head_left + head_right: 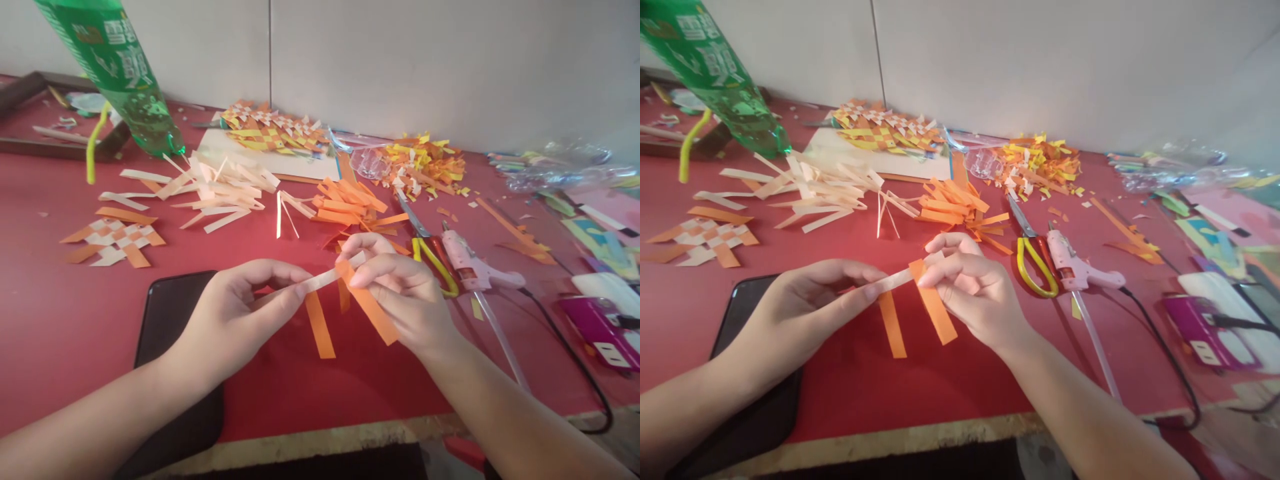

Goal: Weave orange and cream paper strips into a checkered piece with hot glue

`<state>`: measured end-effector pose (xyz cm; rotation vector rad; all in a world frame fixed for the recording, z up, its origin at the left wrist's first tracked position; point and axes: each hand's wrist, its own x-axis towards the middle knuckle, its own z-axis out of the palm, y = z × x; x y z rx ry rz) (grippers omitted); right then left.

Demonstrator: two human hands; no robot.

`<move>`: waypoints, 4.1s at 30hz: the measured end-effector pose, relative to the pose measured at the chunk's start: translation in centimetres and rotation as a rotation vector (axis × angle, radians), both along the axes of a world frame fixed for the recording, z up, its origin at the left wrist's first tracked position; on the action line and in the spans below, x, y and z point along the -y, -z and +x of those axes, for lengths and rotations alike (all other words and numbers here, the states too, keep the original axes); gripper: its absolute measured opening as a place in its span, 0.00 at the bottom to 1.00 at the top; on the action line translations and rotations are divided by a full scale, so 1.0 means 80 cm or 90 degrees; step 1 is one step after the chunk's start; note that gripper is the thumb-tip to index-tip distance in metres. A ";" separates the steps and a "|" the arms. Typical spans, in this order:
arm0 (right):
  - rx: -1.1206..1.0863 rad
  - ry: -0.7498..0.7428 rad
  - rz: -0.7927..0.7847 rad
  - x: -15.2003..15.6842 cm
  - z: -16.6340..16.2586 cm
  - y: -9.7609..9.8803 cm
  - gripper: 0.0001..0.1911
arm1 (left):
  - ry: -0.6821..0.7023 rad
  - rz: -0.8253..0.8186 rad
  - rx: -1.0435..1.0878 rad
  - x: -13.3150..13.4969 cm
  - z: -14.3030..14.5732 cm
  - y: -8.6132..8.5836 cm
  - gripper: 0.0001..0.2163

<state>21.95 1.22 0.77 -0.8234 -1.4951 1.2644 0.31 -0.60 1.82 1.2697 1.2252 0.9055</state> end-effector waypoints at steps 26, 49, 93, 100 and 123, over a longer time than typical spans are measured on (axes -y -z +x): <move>0.111 -0.048 0.061 0.013 -0.007 0.001 0.15 | 0.007 0.013 0.004 0.003 0.004 -0.001 0.05; 0.143 0.172 -0.029 0.019 -0.027 -0.007 0.13 | 0.009 0.004 -0.049 0.003 0.004 -0.002 0.08; 0.076 0.124 -0.142 0.026 -0.028 0.001 0.02 | 0.054 -0.036 -0.024 0.002 0.007 -0.005 0.06; 0.117 0.129 -0.083 0.027 -0.030 -0.001 0.03 | 0.056 -0.043 -0.010 0.001 0.006 -0.009 0.07; 0.108 0.126 -0.049 0.026 -0.023 -0.003 0.04 | 0.055 -0.008 0.027 0.003 0.006 -0.002 0.04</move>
